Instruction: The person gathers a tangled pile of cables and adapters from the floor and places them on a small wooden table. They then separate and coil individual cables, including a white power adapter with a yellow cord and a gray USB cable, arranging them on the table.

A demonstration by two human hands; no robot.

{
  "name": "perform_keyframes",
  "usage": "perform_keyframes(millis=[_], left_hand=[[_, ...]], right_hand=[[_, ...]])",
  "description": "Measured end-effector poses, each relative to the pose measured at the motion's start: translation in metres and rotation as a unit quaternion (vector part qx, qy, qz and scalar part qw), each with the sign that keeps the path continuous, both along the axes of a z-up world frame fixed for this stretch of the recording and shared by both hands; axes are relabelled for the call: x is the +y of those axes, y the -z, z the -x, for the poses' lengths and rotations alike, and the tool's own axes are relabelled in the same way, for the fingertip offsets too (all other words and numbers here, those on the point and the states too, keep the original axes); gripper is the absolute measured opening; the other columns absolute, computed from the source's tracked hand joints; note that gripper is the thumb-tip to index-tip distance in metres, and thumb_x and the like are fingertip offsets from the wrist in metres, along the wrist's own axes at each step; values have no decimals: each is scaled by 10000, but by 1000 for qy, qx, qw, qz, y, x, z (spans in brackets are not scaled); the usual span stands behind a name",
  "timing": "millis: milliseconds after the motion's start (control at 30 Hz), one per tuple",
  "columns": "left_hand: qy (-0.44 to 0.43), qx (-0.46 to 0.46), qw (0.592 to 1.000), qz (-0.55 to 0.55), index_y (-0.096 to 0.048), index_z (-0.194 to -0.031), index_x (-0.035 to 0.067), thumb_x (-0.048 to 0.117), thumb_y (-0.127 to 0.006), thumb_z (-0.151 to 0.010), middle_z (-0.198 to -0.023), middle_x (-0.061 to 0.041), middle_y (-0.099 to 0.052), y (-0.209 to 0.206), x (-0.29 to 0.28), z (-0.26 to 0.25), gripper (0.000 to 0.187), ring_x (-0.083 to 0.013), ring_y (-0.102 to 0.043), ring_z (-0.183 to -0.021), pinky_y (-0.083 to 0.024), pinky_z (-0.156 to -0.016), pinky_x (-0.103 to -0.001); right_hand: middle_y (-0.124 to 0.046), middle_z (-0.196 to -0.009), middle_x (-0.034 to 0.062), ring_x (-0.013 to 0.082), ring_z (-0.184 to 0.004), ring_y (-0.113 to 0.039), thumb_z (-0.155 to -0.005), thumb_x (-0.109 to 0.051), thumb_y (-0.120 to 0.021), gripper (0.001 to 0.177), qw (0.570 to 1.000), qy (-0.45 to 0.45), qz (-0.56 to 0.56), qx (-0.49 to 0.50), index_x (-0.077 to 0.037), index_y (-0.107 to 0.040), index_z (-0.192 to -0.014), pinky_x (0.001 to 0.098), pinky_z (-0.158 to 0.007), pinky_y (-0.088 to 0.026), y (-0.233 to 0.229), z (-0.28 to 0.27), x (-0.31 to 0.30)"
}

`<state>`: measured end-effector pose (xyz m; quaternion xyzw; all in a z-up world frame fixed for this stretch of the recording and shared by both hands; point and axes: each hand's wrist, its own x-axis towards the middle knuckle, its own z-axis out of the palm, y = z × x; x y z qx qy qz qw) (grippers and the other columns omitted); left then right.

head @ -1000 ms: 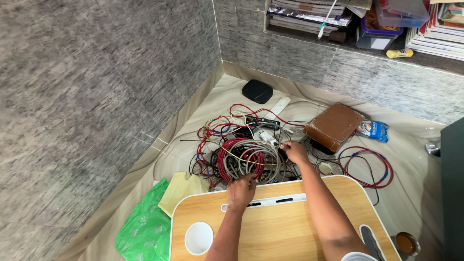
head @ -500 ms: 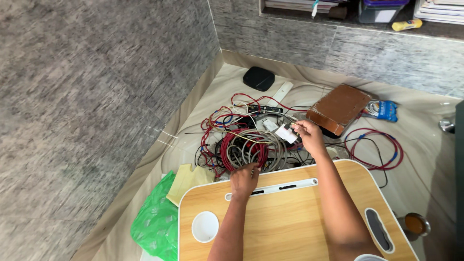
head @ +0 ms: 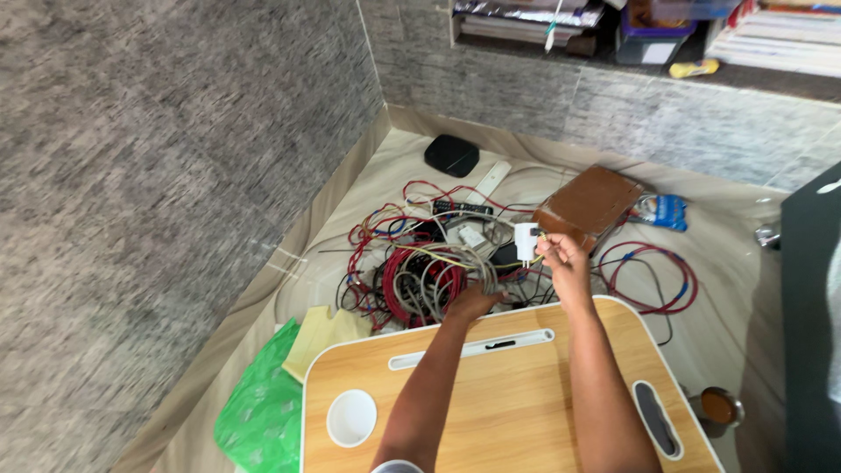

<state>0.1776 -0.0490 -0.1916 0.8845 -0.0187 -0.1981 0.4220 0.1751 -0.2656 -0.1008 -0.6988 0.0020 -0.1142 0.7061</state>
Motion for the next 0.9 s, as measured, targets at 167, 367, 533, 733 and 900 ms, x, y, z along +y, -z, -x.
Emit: perform_keyframes(millis=[167, 367, 533, 733, 900], left_hand=[[-54, -77, 994, -60, -627, -1265, 109, 419, -820, -774, -1202, -201, -661, 10, -11, -6, 613, -396, -629, -1140, -494, -939, -481], [-209, -156, 956, 131, -705, -1110, 75, 258, -734, -877, -937, -188, -738, -30, 35, 22, 297, -401, -704, -865, -519, -747, -435], [-184, -145, 951, 205, -684, -1068, 31, 132, -683, -938, -795, -242, -661, -79, 66, 59, 164, -409, -601, -672, -461, -593, -462], [-126, -277, 953, 7, -696, -1029, 67, 222, -787, -833, -747, -176, -692, -109, 31, 110, 266, -397, -678, -709, -522, -647, -495], [-81, -415, 906, -14, -675, -1035, 57, 179, -744, -860, -816, -157, -706, -117, 14, 111, 224, -381, -687, -770, -518, -725, -484]], right_hand=[[-744, -1022, 46, 135, -955, -697, -1024, -184, -638, 203, 999, 1, -19, -40, -18, -680, -1134, 293, -840, -518, -3, -5, -7], [-739, -1029, 50, 120, -952, -678, -1046, -179, -601, 213, 998, -19, -20, -53, -4, -669, -1147, 287, -831, -515, -14, 3, 1], [-750, -1022, 57, 119, -940, -679, -1026, -180, -618, 213, 995, -61, -45, -64, 0, -670, -1129, 293, -836, -518, -15, 12, 16], [-758, -984, 30, 115, -916, -691, -1042, -209, -593, 206, 996, -91, -4, 12, -37, -705, -1059, 281, -814, -538, 22, 22, 50], [-763, -985, 26, 123, -917, -698, -1032, -197, -572, 216, 993, -86, 15, 77, -45, -726, -1050, 287, -785, -534, 48, 10, 33]])
